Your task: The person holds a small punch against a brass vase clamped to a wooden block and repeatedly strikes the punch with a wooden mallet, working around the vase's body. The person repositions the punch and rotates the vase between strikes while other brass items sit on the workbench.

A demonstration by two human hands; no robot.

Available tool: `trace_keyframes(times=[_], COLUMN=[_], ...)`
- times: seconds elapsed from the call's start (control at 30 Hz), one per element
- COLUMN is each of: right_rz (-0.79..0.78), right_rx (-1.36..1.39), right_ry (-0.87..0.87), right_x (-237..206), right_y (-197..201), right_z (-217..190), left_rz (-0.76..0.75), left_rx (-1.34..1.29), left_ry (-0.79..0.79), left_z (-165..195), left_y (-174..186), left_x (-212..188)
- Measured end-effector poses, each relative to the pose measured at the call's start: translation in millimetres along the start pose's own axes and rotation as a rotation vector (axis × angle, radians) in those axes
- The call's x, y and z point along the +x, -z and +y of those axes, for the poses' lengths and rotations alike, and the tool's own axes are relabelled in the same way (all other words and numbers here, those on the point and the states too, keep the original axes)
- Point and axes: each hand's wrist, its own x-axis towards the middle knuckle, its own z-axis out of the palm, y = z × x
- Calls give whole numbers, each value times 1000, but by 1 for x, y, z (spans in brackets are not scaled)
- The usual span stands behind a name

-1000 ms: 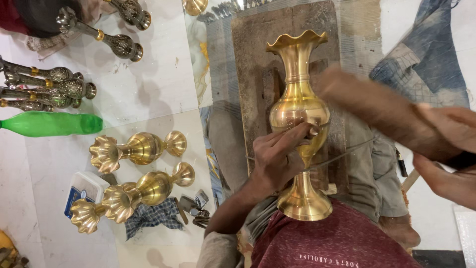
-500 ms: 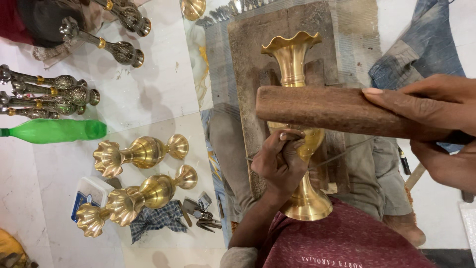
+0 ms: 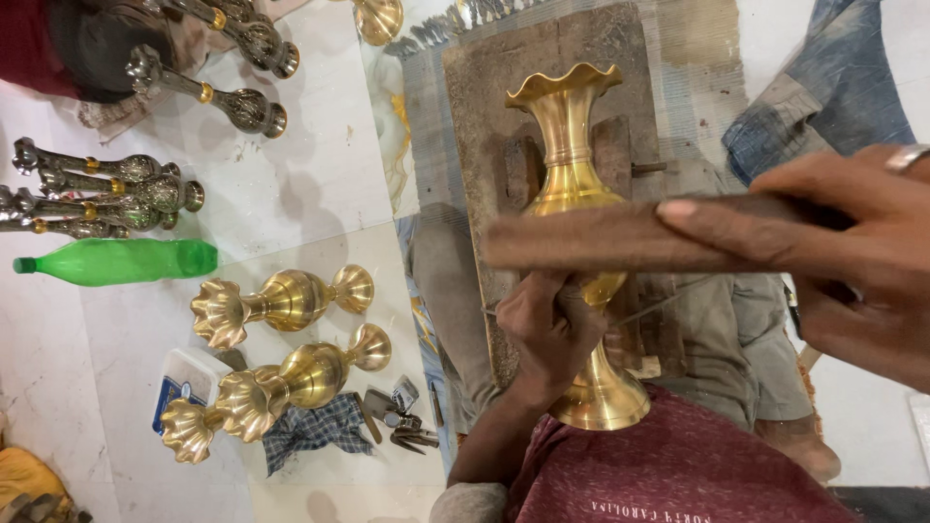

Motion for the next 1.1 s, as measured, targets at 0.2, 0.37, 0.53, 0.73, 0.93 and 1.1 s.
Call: trace_keyframes(times=[0.2,0.37,0.53,0.73,0.93,1.1], right_rz=[-8,99,-76,128,120,211], right_rx=[132,340,18,324,466,848], right_ry=[-90,-142,-52,-333,-528,-419], right_x=[-4,-13,-12,-47,-86,-109], right_y=[1,-2,-10,-34,-72,-144], right_z=[15,16,16,16,7,-58], left_rz=[-74,-31,-188,-377,-641,-48], left_rx=[-29,-90,15,63,16,-433], left_ry=[53,36,-28,-117,-157,281], left_z=[21,19,8,18,15,-4], left_y=[11,9,13,28,16,22], left_x=[21,19,15,42,70,56])
